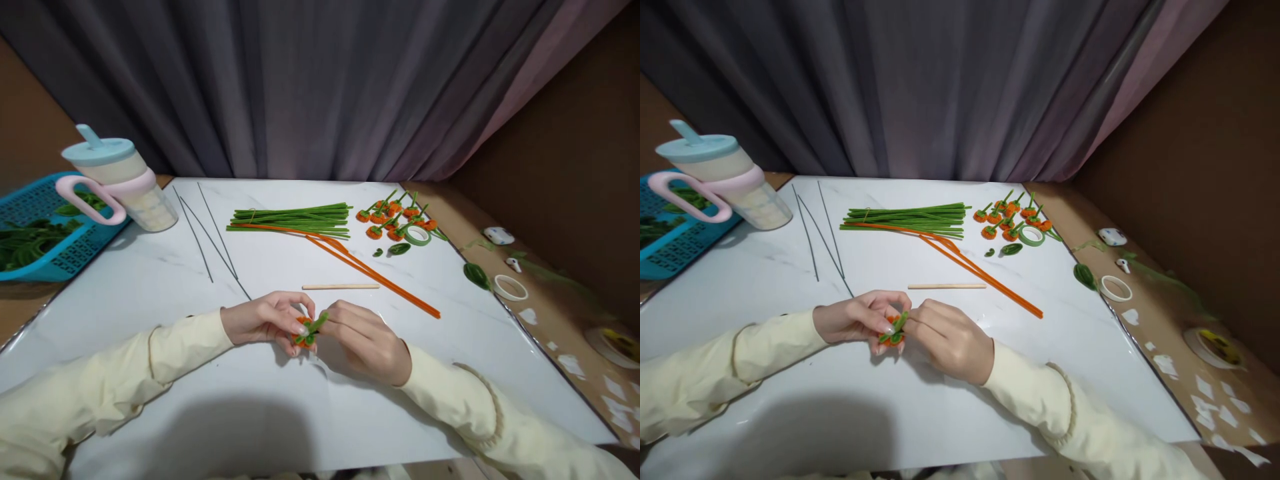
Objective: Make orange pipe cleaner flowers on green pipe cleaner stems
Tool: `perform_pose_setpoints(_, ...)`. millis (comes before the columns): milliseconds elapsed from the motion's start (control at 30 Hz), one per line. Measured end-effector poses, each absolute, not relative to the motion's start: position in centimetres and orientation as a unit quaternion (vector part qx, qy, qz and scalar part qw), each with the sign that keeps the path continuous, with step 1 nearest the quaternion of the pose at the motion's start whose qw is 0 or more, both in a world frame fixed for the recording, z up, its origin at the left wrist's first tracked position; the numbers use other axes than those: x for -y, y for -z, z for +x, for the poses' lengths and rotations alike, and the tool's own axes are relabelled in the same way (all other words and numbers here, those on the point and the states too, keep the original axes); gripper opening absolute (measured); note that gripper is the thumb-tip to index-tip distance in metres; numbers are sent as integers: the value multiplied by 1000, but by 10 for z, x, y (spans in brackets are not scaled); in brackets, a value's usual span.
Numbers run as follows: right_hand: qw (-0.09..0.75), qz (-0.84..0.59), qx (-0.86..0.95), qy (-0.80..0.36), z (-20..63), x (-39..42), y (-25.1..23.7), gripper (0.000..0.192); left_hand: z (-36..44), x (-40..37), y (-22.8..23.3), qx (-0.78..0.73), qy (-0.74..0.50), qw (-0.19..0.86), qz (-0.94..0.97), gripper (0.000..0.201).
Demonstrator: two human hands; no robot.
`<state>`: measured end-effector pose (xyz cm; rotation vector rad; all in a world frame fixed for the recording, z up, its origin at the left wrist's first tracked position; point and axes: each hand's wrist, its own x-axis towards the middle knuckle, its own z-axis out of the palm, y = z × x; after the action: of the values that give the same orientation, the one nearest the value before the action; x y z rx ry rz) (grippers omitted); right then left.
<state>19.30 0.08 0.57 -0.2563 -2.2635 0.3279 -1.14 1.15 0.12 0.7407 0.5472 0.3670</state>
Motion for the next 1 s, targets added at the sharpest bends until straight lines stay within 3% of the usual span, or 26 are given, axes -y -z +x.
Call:
perform_pose_setpoints(167,404,-108,900,-119,196,-5,-5,24,-12,-12,-1,-253,-182,885,345,27)
perform_pose_setpoints(433,395,-39,918,28,197,-7,-12,22,-8,-6,-7,-252,-195,881,351,24)
perform_pose_setpoints(767,367,-73,927,27,197,-4,-16,28,-8,-2,-15,-284,-230,836,409,21)
perform_pose_setpoints(1000,363,-46,926,91,200,-5,-19,24,-6,-2,-20,-300,-237,804,455,21)
